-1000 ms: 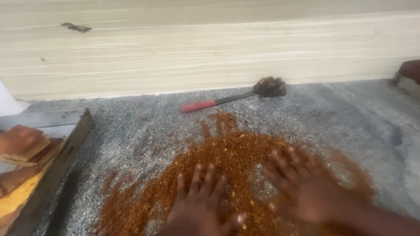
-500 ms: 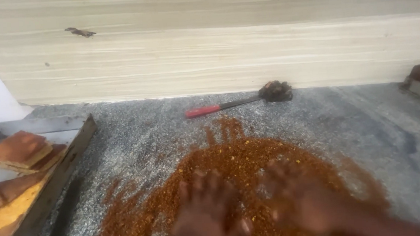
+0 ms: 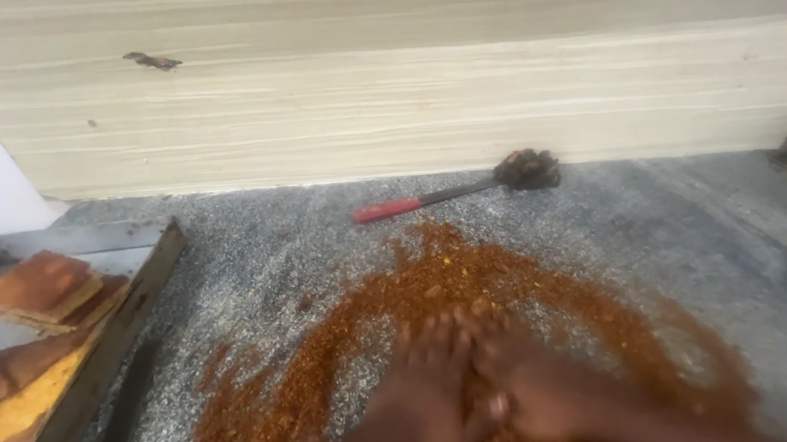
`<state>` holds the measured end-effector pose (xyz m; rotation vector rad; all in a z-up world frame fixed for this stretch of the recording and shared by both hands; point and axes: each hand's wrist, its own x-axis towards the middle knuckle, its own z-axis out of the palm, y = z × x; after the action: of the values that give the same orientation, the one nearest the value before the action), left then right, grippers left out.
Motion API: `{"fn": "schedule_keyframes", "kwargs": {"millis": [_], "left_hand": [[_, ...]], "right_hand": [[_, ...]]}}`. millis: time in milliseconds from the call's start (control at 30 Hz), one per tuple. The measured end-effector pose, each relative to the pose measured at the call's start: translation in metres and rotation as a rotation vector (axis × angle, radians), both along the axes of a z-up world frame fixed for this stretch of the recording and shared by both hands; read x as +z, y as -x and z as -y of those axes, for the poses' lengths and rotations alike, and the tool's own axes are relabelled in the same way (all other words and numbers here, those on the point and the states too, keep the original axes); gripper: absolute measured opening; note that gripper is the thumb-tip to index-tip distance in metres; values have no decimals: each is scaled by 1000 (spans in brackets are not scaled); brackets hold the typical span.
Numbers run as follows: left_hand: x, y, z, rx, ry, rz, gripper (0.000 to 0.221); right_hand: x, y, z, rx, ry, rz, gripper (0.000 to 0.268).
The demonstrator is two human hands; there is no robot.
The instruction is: Crumbling slices of cake into small pieces by hand on a countertop.
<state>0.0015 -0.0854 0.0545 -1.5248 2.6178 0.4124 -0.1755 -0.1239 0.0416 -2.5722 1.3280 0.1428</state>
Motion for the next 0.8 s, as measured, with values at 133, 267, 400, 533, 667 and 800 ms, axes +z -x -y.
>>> {"fn": "schedule_keyframes", "kwargs": {"millis": [133, 267, 400, 533, 667, 800], "left_hand": [[-55, -7, -38, -75, -97, 165, 88], [-62, -8, -49, -80, 38, 112, 81], [10, 10, -23, 127, -107, 139, 89], [28, 13, 34, 306, -34, 110, 78], [19, 10, 83, 412, 8, 51, 84], [10, 10, 93, 360, 27, 61, 82]], "right_hand": [[15, 7, -63, 47, -166, -493, 87], [-12, 13, -62, 148, -121, -627, 79], [18, -10, -37, 19, -111, -541, 82], [32, -31, 25, -162, -7, -353, 77], [7, -35, 86, -258, 77, -267, 75], [-13, -24, 102, -254, 105, -238, 78]]}}
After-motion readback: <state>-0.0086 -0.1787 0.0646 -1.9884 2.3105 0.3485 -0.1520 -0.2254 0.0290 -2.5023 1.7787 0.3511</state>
